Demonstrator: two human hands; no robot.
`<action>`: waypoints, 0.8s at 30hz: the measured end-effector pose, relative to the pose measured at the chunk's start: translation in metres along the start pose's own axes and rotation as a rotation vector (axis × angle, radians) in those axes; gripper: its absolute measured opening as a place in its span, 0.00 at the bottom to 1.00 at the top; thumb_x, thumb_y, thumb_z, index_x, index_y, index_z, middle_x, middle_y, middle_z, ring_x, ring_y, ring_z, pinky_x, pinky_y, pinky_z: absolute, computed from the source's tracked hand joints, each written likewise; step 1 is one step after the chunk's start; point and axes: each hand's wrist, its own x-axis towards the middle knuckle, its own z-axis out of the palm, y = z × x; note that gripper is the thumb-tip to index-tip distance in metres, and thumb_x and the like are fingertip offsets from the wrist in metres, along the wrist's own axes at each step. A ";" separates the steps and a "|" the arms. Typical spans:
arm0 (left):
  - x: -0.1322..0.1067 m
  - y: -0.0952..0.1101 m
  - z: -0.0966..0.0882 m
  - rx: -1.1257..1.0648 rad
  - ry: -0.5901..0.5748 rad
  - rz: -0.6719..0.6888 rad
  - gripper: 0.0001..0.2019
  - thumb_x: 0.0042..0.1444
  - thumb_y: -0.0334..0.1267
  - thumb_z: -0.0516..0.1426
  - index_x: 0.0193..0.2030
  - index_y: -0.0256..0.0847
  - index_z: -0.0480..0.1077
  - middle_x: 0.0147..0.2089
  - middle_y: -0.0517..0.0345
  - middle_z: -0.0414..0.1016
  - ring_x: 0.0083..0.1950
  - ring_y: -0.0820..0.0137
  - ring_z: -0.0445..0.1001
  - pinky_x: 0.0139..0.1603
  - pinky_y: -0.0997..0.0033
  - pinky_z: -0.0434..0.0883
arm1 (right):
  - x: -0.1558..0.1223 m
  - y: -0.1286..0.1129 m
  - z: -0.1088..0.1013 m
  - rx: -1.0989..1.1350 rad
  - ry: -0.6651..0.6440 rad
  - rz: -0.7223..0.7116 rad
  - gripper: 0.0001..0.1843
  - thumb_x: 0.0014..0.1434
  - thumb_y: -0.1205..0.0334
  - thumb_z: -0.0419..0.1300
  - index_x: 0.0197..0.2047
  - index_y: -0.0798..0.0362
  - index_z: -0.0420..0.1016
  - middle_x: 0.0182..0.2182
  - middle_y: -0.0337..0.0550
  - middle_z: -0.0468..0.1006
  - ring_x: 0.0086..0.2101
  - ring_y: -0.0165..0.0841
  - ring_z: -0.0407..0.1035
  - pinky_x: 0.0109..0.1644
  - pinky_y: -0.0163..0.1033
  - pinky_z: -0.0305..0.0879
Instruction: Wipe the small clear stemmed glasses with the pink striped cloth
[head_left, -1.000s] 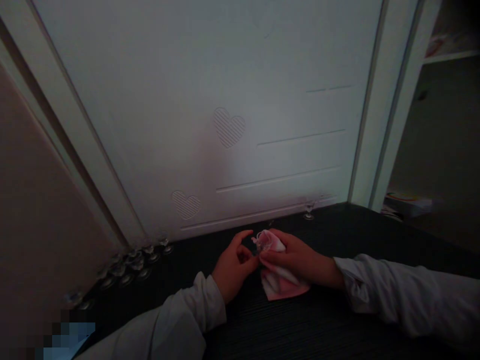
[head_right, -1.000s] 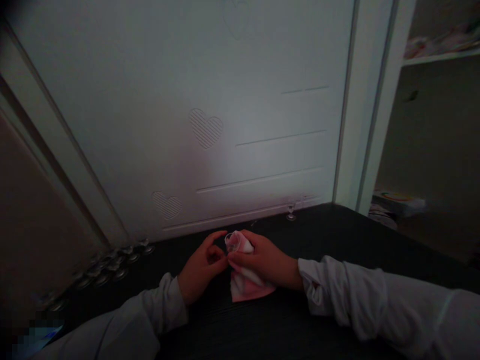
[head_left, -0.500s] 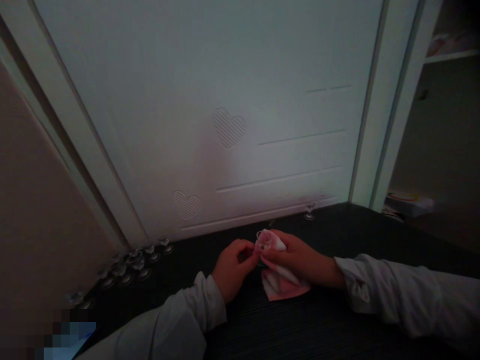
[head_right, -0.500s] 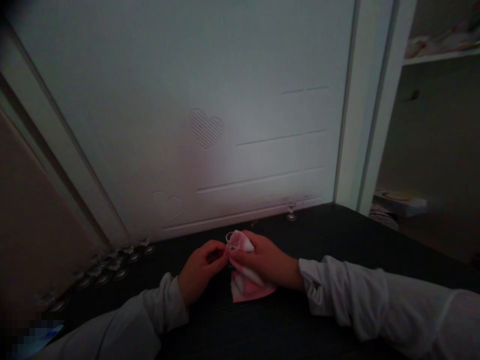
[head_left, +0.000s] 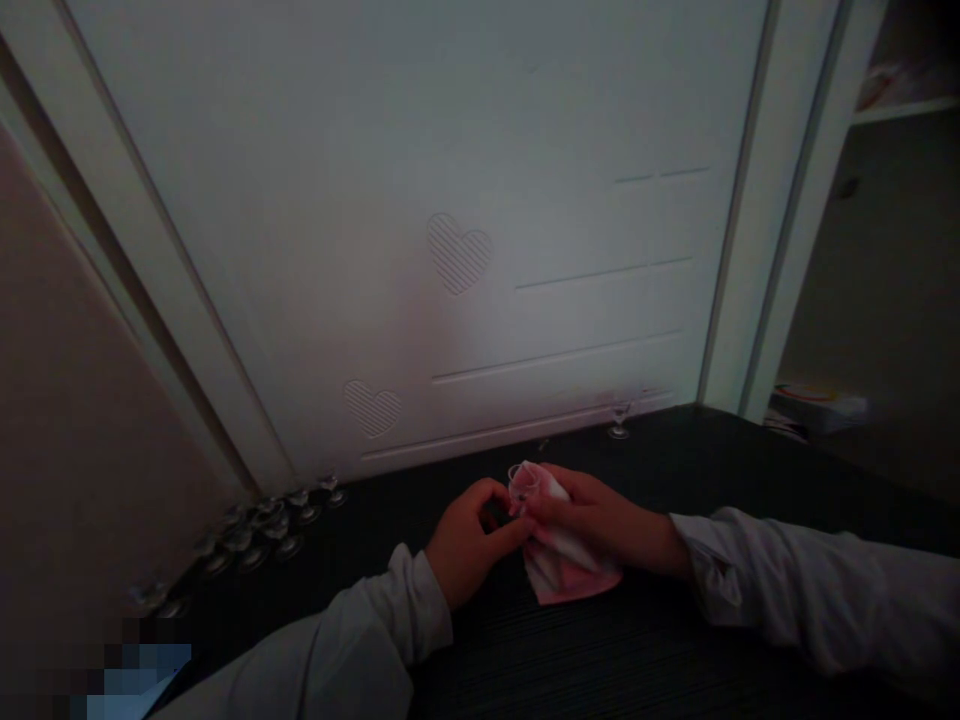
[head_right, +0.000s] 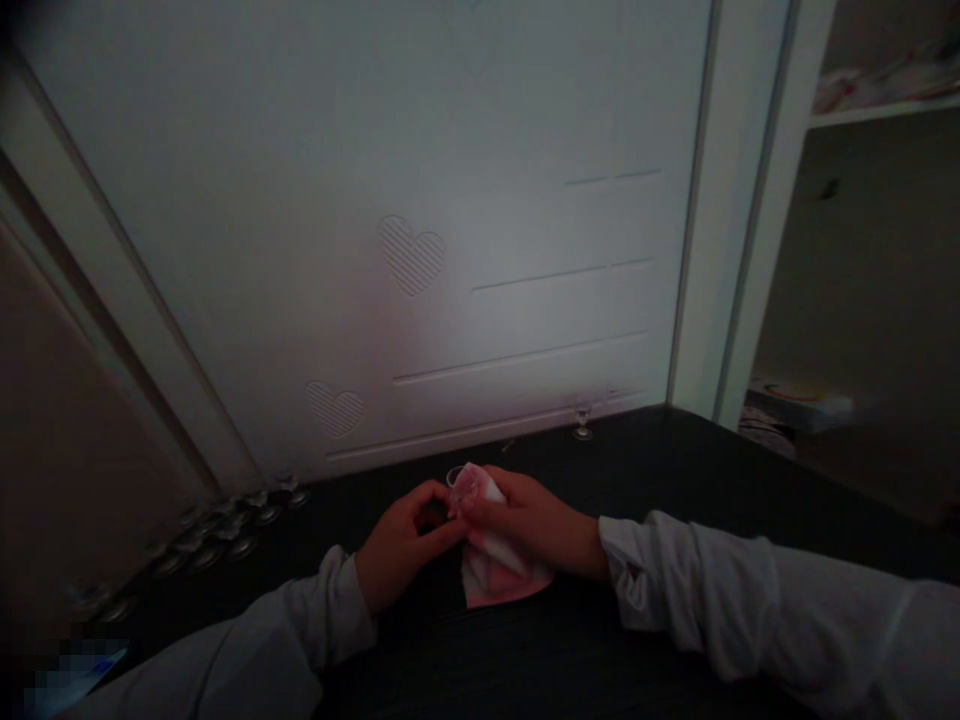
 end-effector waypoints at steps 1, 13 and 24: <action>0.000 0.000 0.000 0.009 0.002 -0.001 0.09 0.47 0.41 0.56 0.30 0.38 0.63 0.30 0.61 0.66 0.29 0.72 0.65 0.30 0.72 0.63 | -0.001 -0.002 0.001 -0.018 -0.018 -0.005 0.16 0.54 0.54 0.54 0.42 0.55 0.65 0.33 0.40 0.71 0.32 0.31 0.66 0.37 0.38 0.64; 0.002 -0.006 0.002 0.024 0.032 0.037 0.08 0.48 0.38 0.56 0.34 0.38 0.66 0.31 0.59 0.70 0.32 0.71 0.68 0.32 0.72 0.65 | -0.004 -0.011 0.003 -0.321 -0.054 -0.145 0.14 0.57 0.62 0.50 0.46 0.54 0.65 0.40 0.43 0.71 0.41 0.34 0.65 0.46 0.42 0.60; 0.002 -0.001 0.001 -0.067 0.066 0.087 0.08 0.46 0.29 0.55 0.35 0.37 0.67 0.35 0.57 0.72 0.36 0.70 0.71 0.39 0.70 0.67 | -0.003 -0.014 0.006 -0.736 0.064 -0.300 0.09 0.53 0.66 0.55 0.39 0.55 0.66 0.34 0.43 0.67 0.36 0.32 0.62 0.41 0.39 0.61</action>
